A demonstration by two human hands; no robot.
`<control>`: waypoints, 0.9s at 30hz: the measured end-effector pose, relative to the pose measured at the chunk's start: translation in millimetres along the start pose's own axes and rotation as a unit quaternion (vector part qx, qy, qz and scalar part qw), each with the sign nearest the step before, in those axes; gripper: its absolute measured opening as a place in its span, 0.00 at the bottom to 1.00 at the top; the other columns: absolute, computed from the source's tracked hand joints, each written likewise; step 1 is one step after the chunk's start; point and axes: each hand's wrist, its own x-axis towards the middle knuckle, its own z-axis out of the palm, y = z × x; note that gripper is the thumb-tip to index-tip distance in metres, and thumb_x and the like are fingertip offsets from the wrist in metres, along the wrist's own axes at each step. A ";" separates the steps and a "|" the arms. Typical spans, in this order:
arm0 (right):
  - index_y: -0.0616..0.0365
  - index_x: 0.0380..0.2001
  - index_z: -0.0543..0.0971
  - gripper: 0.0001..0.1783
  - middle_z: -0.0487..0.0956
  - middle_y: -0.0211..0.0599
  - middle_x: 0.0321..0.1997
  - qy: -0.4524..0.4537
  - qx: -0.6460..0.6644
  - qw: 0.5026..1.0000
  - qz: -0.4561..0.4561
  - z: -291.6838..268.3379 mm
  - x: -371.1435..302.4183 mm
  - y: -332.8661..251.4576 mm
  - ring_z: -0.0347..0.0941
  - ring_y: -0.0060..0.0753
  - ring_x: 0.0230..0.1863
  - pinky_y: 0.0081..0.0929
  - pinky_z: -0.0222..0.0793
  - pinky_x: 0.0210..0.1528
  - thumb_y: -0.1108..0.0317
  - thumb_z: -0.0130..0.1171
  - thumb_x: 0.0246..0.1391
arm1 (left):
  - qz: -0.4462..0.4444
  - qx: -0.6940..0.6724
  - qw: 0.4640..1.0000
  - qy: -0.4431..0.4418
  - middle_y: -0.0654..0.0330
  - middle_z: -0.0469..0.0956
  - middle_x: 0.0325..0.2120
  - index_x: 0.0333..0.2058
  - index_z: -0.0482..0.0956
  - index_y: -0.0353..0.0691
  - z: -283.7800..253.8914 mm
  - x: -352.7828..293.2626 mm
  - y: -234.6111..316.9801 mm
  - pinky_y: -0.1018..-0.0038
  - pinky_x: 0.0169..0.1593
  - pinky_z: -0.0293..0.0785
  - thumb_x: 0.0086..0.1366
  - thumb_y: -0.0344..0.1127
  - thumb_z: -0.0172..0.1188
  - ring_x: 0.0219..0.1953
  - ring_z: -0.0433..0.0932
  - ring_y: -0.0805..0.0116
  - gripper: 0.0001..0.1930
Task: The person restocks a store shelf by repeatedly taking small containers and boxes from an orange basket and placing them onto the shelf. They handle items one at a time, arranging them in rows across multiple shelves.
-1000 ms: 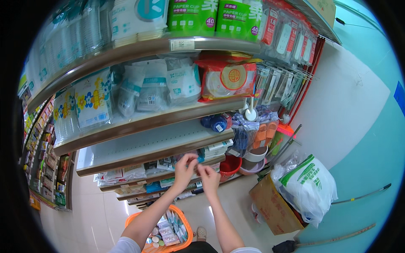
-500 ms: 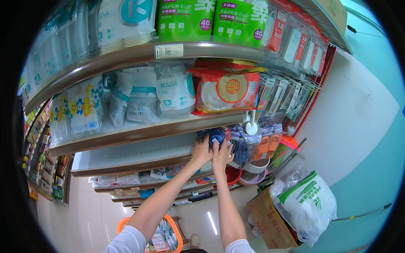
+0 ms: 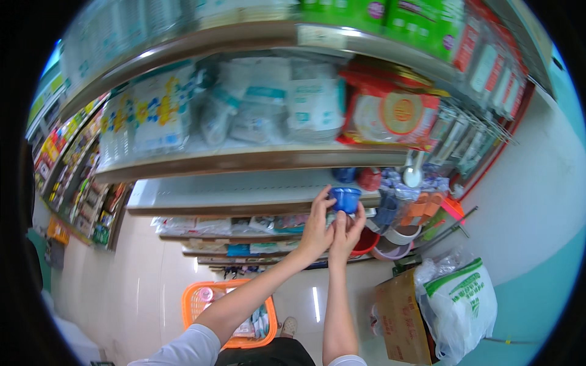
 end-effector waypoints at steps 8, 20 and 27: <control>0.61 0.65 0.61 0.32 0.68 0.42 0.61 -0.061 0.007 0.997 0.043 40.9 -105.7 -6.6 0.70 0.30 0.55 0.28 0.67 0.57 0.70 0.60 0.62 | -0.027 0.094 0.994 0.039 0.50 0.67 0.58 0.50 0.68 0.41 -110.2 -84.8 12.9 0.57 0.61 0.68 0.52 0.25 0.69 0.60 0.68 0.44 0.27; 0.58 0.67 0.64 0.38 0.62 0.44 0.70 -0.288 -0.033 0.954 0.078 197.1 -226.4 -24.2 0.72 0.33 0.55 0.27 0.74 0.51 0.66 0.68 0.55 | -0.143 0.099 0.958 0.229 0.45 0.69 0.58 0.56 0.70 0.39 -306.2 -153.7 -2.3 0.61 0.60 0.69 0.55 0.29 0.70 0.58 0.71 0.46 0.30; 0.60 0.67 0.64 0.36 0.72 0.48 0.59 -0.407 -0.059 0.911 0.014 345.5 -240.0 -32.4 0.76 0.37 0.50 0.30 0.75 0.48 0.64 0.65 0.59 | -0.131 0.173 0.938 0.271 0.48 0.61 0.63 0.61 0.67 0.37 -446.8 -114.7 -16.7 0.65 0.56 0.73 0.57 0.25 0.65 0.58 0.71 0.51 0.32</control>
